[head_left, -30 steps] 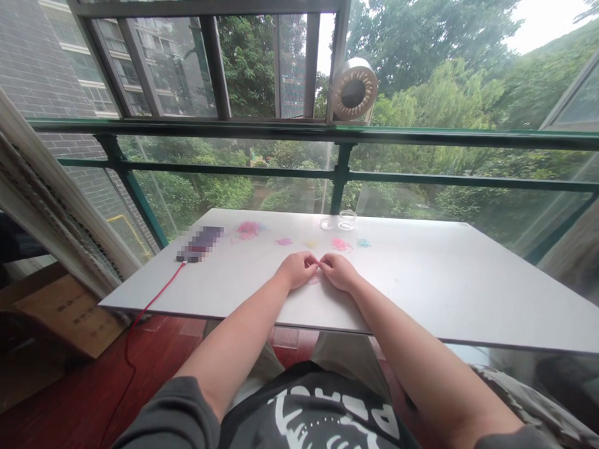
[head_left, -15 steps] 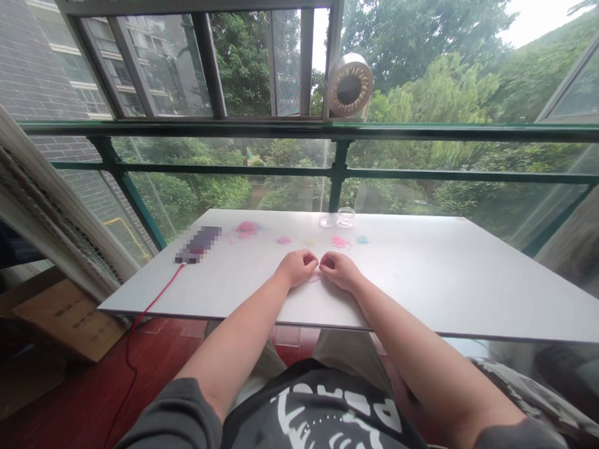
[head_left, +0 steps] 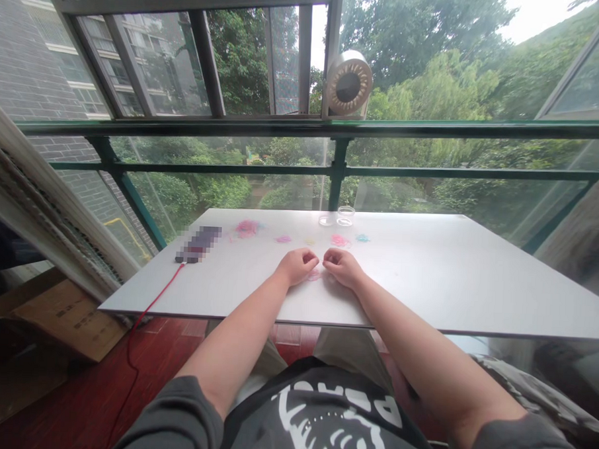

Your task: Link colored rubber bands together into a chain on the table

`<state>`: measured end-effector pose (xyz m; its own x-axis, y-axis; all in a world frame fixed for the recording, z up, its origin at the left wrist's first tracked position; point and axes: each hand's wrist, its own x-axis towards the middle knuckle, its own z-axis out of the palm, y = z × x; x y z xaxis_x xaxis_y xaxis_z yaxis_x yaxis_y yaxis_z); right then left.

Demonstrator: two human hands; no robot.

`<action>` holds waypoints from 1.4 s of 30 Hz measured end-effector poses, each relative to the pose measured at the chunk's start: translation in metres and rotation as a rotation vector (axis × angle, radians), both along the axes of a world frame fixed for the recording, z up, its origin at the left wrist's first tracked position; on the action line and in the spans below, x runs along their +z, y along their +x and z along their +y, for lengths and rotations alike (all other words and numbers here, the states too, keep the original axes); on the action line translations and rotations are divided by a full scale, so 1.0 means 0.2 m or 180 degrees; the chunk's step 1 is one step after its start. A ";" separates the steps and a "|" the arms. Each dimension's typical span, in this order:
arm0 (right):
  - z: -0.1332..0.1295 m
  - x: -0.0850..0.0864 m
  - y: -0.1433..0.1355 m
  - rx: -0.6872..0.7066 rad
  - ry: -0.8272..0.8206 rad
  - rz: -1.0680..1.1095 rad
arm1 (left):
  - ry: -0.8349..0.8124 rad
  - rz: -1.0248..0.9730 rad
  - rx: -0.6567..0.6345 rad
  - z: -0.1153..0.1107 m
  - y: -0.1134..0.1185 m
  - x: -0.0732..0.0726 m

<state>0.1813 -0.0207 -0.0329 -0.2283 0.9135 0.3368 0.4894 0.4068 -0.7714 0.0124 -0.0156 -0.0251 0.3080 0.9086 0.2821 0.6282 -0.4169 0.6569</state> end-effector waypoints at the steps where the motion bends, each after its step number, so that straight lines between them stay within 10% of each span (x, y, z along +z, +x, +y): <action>1: 0.00 0.00 0.00 0.0000 -0.0003 0.0012 | -0.0019 0.0004 -0.0002 0.00 0.00 0.00; 42: -0.01 -0.01 0.00 0.0046 0.0149 -0.0084 | 0.0062 -0.0149 -0.0129 0.04 -0.01 -0.04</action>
